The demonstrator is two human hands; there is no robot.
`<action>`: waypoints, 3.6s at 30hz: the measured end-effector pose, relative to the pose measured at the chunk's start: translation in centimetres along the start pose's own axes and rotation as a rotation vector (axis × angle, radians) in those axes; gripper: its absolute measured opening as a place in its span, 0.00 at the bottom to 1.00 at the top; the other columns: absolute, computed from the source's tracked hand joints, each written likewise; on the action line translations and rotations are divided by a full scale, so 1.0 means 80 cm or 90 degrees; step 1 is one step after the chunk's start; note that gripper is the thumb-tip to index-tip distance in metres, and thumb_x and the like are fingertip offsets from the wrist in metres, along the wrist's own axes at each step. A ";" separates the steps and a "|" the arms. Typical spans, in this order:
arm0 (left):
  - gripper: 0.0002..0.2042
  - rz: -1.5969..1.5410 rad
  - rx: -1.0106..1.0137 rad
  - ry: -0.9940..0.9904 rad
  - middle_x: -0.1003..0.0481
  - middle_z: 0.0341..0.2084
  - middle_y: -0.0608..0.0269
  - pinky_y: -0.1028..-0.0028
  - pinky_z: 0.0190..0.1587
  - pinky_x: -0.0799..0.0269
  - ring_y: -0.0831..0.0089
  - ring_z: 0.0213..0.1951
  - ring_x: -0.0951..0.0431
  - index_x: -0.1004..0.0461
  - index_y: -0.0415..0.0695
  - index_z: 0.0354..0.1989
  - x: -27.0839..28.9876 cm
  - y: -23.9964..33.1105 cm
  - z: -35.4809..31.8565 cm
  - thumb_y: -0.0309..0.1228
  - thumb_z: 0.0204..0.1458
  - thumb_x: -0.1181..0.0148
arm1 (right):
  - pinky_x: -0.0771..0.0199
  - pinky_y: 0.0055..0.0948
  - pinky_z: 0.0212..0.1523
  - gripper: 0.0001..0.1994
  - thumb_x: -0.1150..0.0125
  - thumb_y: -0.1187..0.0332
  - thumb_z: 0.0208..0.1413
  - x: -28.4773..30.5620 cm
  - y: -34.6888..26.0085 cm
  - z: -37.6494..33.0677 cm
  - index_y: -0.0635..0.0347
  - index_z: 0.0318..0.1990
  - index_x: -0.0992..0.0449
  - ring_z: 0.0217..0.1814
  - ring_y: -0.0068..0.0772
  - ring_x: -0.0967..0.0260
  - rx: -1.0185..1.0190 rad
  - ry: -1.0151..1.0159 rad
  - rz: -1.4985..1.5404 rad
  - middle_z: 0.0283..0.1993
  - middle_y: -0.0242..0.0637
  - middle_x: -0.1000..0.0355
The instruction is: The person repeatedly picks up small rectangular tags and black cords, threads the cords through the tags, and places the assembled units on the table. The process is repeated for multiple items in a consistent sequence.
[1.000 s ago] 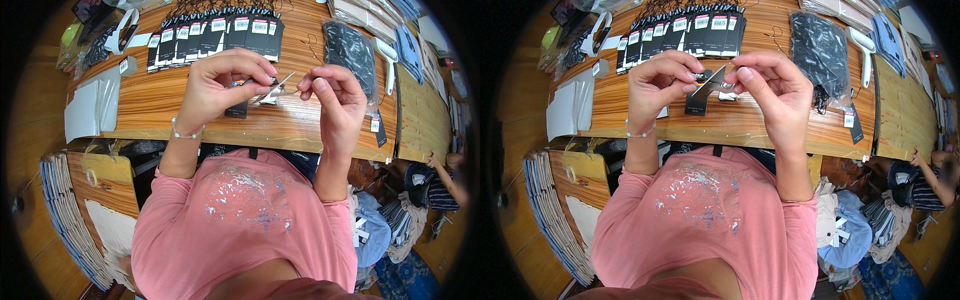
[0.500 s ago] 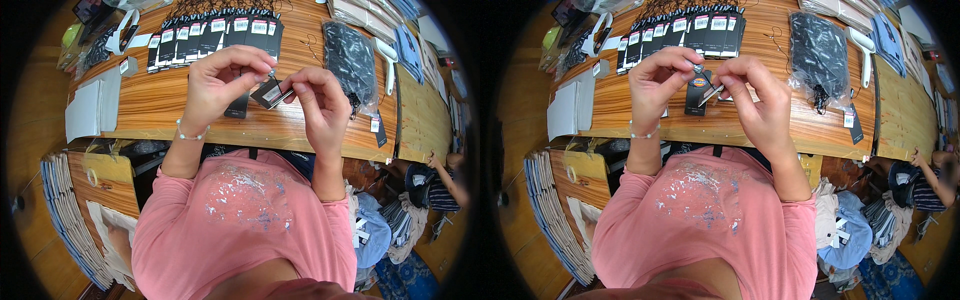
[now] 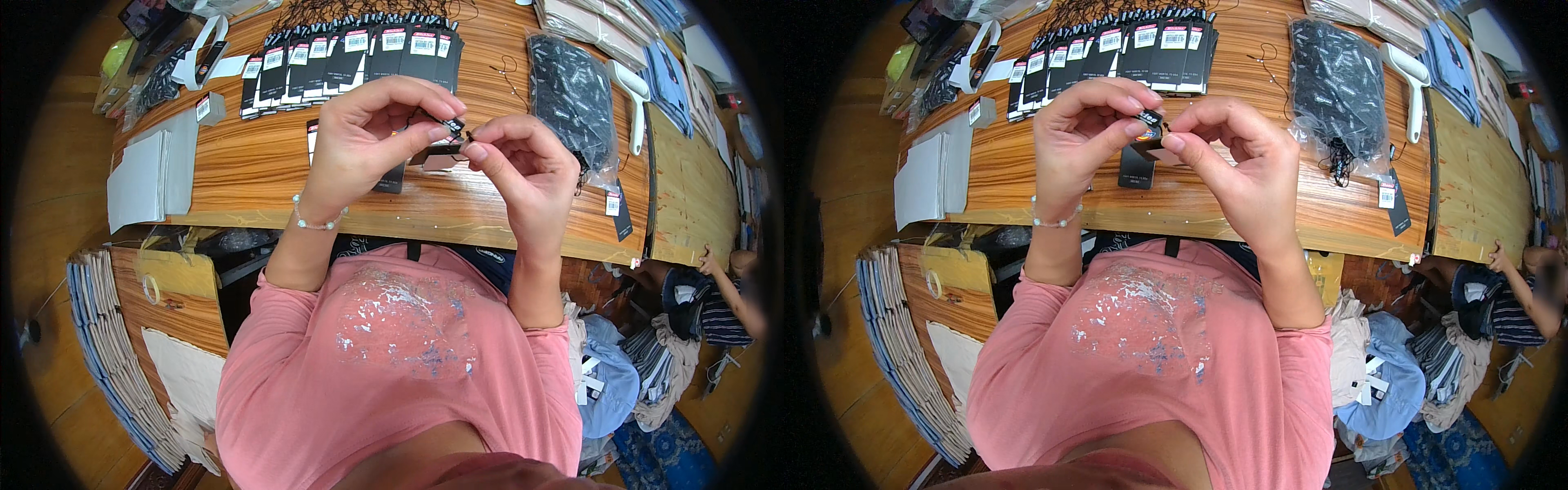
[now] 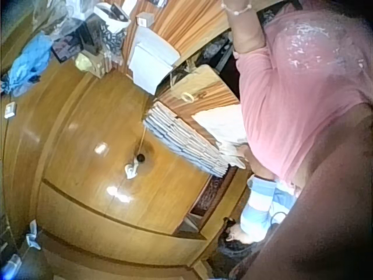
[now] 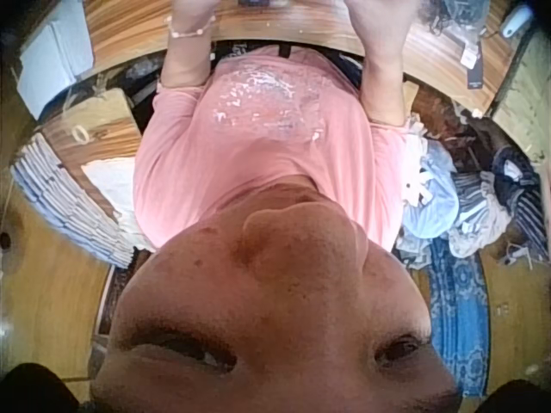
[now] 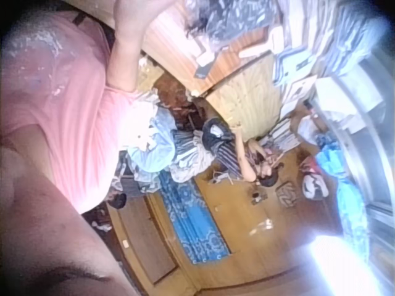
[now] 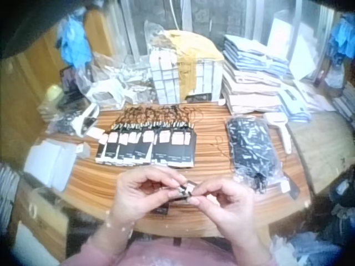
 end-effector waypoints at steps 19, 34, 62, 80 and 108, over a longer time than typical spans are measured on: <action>0.08 0.033 0.138 -0.075 0.26 0.32 0.52 0.75 0.41 0.28 0.68 0.38 0.25 0.26 0.33 0.30 0.000 -0.003 0.001 0.12 0.41 0.47 | 0.34 0.14 0.28 0.11 0.40 0.80 0.44 0.010 0.014 0.004 0.64 0.33 0.35 0.29 0.17 0.33 -0.047 -0.063 0.044 0.29 0.32 0.33; 0.07 -0.023 0.191 -0.102 0.25 0.31 0.53 0.75 0.39 0.28 0.69 0.35 0.24 0.25 0.33 0.30 -0.002 -0.010 0.000 0.15 0.41 0.44 | 0.30 0.22 0.38 0.14 0.35 0.80 0.39 0.007 0.034 0.004 0.65 0.33 0.33 0.35 0.24 0.33 0.081 -0.064 0.175 0.31 0.35 0.33; 0.08 -0.168 0.178 -0.064 0.26 0.29 0.58 0.78 0.37 0.28 0.75 0.33 0.25 0.28 0.35 0.34 -0.015 -0.041 0.001 0.17 0.43 0.43 | 0.34 0.20 0.40 0.11 0.41 0.78 0.46 0.017 0.032 -0.001 0.67 0.39 0.32 0.38 0.23 0.34 0.102 0.002 0.046 0.37 0.37 0.31; 0.27 0.312 -0.069 0.065 0.31 0.34 0.62 0.74 0.40 0.35 0.71 0.37 0.30 0.38 0.41 0.43 -0.020 -0.045 -0.010 0.33 0.34 0.31 | 0.30 0.24 0.42 0.11 0.51 0.71 0.55 0.017 0.050 0.017 0.69 0.43 0.33 0.40 0.30 0.29 -0.103 0.057 0.266 0.38 0.46 0.27; 0.13 -0.046 0.263 -0.059 0.29 0.37 0.64 0.81 0.42 0.31 0.80 0.38 0.28 0.32 0.35 0.41 0.048 -0.052 -0.034 0.19 0.46 0.44 | 0.37 0.13 0.31 0.09 0.46 0.76 0.50 -0.008 0.058 0.063 0.63 0.40 0.32 0.31 0.19 0.34 -0.103 0.070 0.263 0.33 0.41 0.28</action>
Point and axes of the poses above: each hand's wrist, its own z-axis towards the middle knuckle, its own x-axis out of the back of the hand, y = z × x, the point moved 3 cm from there along z, towards the middle knuckle
